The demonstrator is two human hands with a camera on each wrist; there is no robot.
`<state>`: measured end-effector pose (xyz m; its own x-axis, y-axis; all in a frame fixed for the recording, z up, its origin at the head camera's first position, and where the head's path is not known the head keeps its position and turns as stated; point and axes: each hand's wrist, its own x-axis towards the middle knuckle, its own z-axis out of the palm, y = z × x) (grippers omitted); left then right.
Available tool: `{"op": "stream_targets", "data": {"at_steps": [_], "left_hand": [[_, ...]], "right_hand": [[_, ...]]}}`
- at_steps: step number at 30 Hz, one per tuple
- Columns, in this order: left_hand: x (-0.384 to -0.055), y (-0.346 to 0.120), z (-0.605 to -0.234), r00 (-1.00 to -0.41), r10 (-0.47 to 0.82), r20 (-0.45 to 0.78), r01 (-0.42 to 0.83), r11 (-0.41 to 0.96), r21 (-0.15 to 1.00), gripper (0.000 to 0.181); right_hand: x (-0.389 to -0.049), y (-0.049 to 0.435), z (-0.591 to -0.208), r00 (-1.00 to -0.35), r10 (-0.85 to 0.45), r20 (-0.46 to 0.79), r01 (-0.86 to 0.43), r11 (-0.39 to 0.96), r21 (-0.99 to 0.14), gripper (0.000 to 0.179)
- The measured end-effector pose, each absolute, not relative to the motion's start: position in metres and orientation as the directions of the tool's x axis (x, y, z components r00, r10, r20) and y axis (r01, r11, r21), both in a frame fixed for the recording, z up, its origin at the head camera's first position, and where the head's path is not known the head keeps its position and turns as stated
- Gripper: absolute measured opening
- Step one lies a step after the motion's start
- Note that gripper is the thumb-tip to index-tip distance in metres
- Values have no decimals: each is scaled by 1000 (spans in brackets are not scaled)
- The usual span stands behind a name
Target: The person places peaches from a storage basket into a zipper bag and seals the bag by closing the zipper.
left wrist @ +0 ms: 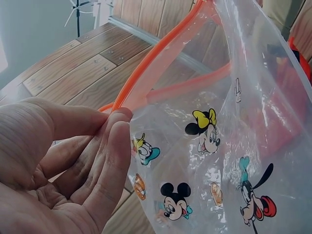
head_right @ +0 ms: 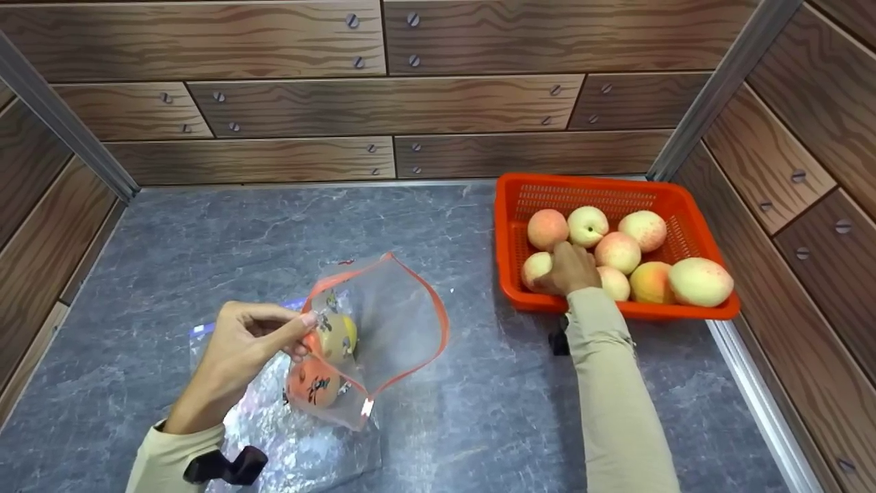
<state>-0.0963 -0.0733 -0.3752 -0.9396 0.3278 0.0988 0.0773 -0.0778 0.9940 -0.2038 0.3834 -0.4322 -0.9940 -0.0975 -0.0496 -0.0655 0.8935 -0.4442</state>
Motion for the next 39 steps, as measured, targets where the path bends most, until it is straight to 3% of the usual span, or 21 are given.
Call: {"op": "stream_targets", "data": {"at_steps": [7, 14, 19, 26, 33, 39], "left_hand": [[-97, -72, -375, -945, 310, 108, 88, -76, 993, 13], [-95, -72, -376, -945, 312, 98, 81, -64, 995, 17], [-95, -71, -375, -943, 314, 111, 93, -73, 993, 21], [-94, -73, -375, -944, 304, 128, 111, -73, 991, 18], [-94, -74, -375, -946, 291, 139, 125, -66, 990, 16], [-93, -73, -377, -950, 281, 137, 120, -77, 990, 16]], "right_hand": [[-204, 386, -433, -993, -97, -71, -54, 885, -462, 57], [-199, 387, -428, -992, -48, -115, 13, 877, -481, 65], [-190, 380, -415, -998, 35, -43, 53, 847, -529, 71], [-174, 353, -382, -987, 111, 117, 8, 759, -651, 70], [-155, 327, -351, -982, 175, 73, 29, 516, -856, 81], [-138, 309, -337, -986, 158, 60, -42, 114, -993, 60]]}}
